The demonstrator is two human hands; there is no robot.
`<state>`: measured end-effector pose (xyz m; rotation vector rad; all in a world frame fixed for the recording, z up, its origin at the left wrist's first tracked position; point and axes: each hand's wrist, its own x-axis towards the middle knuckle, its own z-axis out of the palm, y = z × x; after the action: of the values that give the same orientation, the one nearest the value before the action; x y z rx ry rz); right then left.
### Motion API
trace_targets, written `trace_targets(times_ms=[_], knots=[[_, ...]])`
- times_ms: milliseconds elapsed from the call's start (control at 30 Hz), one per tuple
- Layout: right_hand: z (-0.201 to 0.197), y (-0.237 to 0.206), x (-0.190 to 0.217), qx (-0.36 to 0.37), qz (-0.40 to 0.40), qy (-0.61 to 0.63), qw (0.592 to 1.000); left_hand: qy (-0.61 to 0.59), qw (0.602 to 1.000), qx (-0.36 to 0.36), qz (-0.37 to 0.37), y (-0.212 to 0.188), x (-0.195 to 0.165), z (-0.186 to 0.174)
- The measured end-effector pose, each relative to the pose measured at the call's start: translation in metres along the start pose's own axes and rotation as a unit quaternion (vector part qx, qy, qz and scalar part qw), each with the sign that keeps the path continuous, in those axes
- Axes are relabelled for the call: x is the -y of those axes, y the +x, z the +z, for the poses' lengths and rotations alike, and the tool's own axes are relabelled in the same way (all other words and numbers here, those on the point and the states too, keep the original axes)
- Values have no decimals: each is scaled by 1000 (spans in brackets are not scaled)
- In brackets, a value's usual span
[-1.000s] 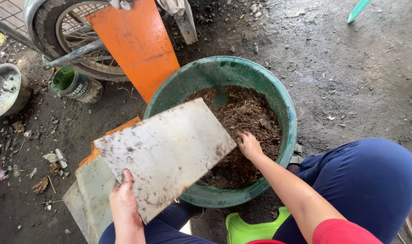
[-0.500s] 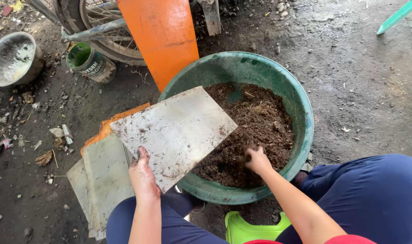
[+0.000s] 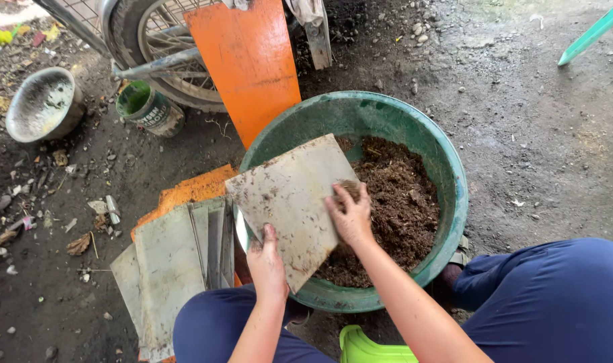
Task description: The person scrubs a metal sheet with a coarse material inside a green basin, then wipes the sheet and an orange sheet with a cloth. The person handles the sheets one at a time, turning them over to clean both sides.
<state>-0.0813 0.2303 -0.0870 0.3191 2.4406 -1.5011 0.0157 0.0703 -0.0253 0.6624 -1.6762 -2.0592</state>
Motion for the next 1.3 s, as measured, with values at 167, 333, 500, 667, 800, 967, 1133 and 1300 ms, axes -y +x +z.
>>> trace_targets(times_ms=[167,333,500,667,800,967,1133,1300], knots=[[-19,55,-56,-90,31,105,990,38,995,-39,-81,-3,-13,-18],[-42,79,-94,-58,47,144,987,68,993,-35,-91,15,-9,-33],[-50,64,-78,-34,-11,257,966,114,983,-4,-144,26,11,-32],[-25,8,-35,71,-75,252,962,181,966,96,-161,15,40,-3],[22,-5,-17,115,-319,157,927,373,913,161,-27,-5,55,25],[41,32,-8,1,-346,117,931,373,899,219,61,-18,51,34],[29,52,19,9,-217,137,967,382,895,230,11,-15,62,30],[37,6,6,-11,-386,40,922,219,958,181,-26,-1,103,18]])
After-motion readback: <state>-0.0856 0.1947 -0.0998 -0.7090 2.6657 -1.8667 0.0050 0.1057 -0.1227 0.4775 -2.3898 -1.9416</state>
